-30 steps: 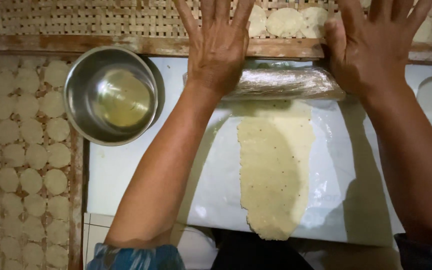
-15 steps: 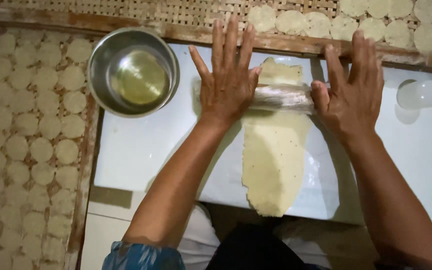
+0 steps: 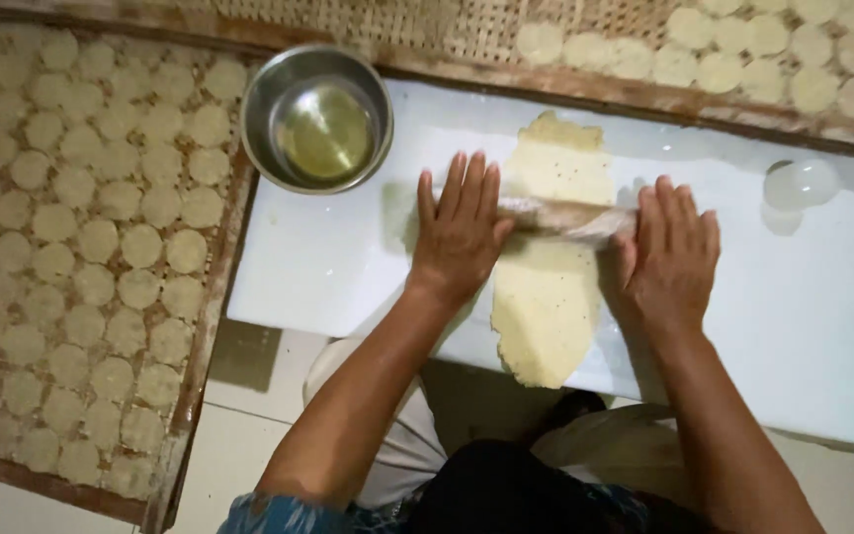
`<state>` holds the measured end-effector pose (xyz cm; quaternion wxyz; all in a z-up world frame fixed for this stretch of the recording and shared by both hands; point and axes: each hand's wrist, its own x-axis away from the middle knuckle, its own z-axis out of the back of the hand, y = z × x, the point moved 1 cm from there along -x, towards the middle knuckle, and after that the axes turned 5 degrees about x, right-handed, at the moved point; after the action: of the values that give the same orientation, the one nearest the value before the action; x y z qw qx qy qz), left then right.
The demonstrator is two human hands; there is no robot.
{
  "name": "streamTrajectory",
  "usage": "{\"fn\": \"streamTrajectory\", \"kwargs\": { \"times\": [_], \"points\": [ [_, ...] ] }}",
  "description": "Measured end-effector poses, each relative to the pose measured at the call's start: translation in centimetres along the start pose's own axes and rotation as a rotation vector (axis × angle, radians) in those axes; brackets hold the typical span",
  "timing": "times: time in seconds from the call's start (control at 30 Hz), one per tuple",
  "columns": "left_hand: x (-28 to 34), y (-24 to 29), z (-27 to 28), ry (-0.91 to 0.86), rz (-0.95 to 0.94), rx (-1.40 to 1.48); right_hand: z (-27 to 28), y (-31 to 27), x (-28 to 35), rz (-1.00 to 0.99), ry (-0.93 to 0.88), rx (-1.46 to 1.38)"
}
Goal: Preparing dough and rolling it out to make small circular pastries.
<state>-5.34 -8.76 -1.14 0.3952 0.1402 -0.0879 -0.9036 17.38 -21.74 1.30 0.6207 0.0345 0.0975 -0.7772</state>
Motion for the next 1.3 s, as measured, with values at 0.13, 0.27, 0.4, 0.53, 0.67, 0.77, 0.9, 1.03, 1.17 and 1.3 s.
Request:
{"fn": "streamTrajectory", "kwargs": {
  "times": [0.13, 0.27, 0.4, 0.53, 0.67, 0.77, 0.9, 1.03, 1.17, 1.3],
  "points": [
    [0.3, -0.3, 0.8, -0.060, -0.033, 0.027, 0.3, 0.7, -0.1, 0.008, 0.028, -0.031],
    [-4.2, 0.0, 1.6, -0.073, -0.018, 0.092, 0.0, 2.6, -4.2, 0.010, -0.213, -0.052],
    [-10.0, -0.7, 0.5, 0.008, 0.004, -0.001, -1.4, 3.7, -10.0, -0.022, -0.170, -0.102],
    [-10.7, -0.9, -0.7, -0.085, 0.029, 0.019, -3.2, 3.9, -11.0, -0.026, -0.282, -0.059],
    [-8.6, -0.2, 0.8, -0.296, 0.075, 0.043, -1.5, 2.3, -8.5, -0.042, -0.329, -0.085],
    [-7.1, 0.5, 1.3, -0.382, 0.082, 0.057, -0.7, 1.6, -6.9, -0.056, -0.362, -0.107],
    [-4.6, 1.5, 1.9, -0.311, 0.067, 0.066, 0.3, 0.7, -4.6, -0.035, -0.303, -0.071],
    [-2.5, 2.1, 2.1, -0.236, 0.050, 0.077, 1.1, -0.5, -2.2, -0.036, -0.218, -0.024],
    [-0.6, 2.6, 2.5, -0.175, 0.040, 0.075, 1.3, -0.9, -0.4, -0.035, -0.166, -0.001],
    [1.4, 3.1, 2.9, -0.144, 0.022, 0.079, 2.0, -1.4, 1.3, -0.059, -0.179, -0.024]
  ]
}}
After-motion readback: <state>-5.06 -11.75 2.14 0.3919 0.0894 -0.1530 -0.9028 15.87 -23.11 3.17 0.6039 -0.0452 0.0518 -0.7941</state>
